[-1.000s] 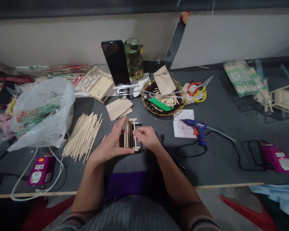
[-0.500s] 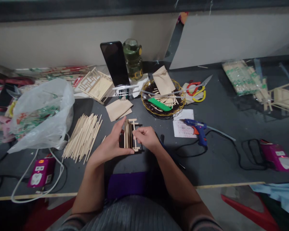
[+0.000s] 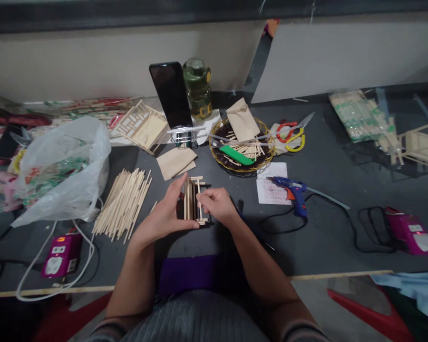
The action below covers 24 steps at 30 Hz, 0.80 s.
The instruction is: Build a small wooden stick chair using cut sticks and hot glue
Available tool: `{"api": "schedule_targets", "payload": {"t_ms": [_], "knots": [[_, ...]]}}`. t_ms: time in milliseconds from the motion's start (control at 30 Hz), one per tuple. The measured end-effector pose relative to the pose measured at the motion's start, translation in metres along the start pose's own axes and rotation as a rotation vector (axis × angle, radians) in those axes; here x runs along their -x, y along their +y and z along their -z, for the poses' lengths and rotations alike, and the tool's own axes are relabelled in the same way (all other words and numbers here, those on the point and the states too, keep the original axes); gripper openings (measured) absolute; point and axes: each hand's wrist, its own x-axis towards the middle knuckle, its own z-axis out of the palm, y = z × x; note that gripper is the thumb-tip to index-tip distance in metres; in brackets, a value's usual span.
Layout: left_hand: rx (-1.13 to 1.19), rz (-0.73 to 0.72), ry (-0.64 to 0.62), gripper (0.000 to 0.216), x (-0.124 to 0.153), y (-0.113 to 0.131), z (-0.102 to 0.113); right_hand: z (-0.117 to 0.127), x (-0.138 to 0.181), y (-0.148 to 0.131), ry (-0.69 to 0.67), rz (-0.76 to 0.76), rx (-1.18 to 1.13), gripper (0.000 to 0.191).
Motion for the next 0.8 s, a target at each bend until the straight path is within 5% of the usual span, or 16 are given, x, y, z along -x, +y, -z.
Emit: {"api": "schedule_targets", "payload": {"t_ms": [800], "knots": [[-0.018, 0.021, 0.0, 0.119, 0.001, 0.0012, 0.0002, -0.0018, -0.0013, -0.0004, -0.003, -0.005, -0.022, 0.036]]}}
